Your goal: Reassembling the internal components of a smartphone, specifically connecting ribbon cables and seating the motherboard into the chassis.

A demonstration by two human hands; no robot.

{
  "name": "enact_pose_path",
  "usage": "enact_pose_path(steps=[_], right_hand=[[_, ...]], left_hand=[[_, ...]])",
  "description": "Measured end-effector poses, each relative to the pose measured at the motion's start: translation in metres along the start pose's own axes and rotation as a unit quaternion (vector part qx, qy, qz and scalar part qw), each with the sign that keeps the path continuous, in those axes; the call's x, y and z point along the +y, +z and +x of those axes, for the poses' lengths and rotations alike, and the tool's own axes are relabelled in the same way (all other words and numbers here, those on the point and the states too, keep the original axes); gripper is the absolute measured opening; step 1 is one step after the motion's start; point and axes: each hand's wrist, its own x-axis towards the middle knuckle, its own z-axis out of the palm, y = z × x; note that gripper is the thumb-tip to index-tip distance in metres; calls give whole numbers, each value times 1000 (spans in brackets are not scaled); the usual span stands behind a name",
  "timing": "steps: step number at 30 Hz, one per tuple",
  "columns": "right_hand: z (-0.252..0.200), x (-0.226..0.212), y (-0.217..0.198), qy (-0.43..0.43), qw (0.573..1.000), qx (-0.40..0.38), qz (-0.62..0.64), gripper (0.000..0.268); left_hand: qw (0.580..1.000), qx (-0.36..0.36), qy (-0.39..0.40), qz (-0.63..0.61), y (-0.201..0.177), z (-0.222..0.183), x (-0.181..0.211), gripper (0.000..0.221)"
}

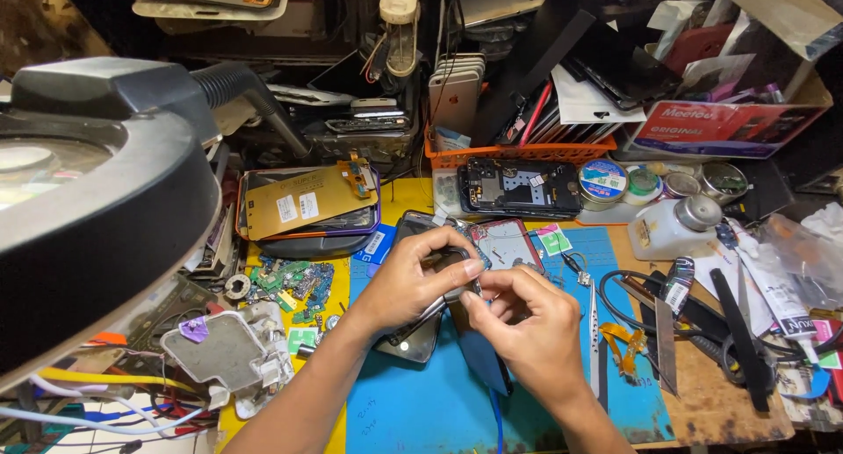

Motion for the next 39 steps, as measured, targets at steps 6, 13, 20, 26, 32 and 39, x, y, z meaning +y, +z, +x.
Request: enact_pose_path(steps=[6, 13, 20, 26, 32, 39], right_hand=[[-13, 4, -2, 14, 999, -42, 9, 33], [-36, 4, 9, -18, 998, -47, 34, 50], [-43, 8, 21, -91, 996, 5, 16, 51], [-45, 9, 26, -116, 993, 20, 1, 49], [-45, 11, 33, -143, 989, 31, 1, 43], [-43, 15, 29, -144, 989, 24, -1, 41]], left_hand=[[999, -39, 15, -33, -8, 2, -17, 16], [984, -106, 58, -127, -11, 0, -15, 31], [969, -123, 97, -188, -2, 1, -18, 37], [976, -67, 81, -190, 7, -2, -13, 42], [973, -26, 44, -227, 15, -2, -23, 36], [983, -13, 49, -176, 16, -1, -24, 37]])
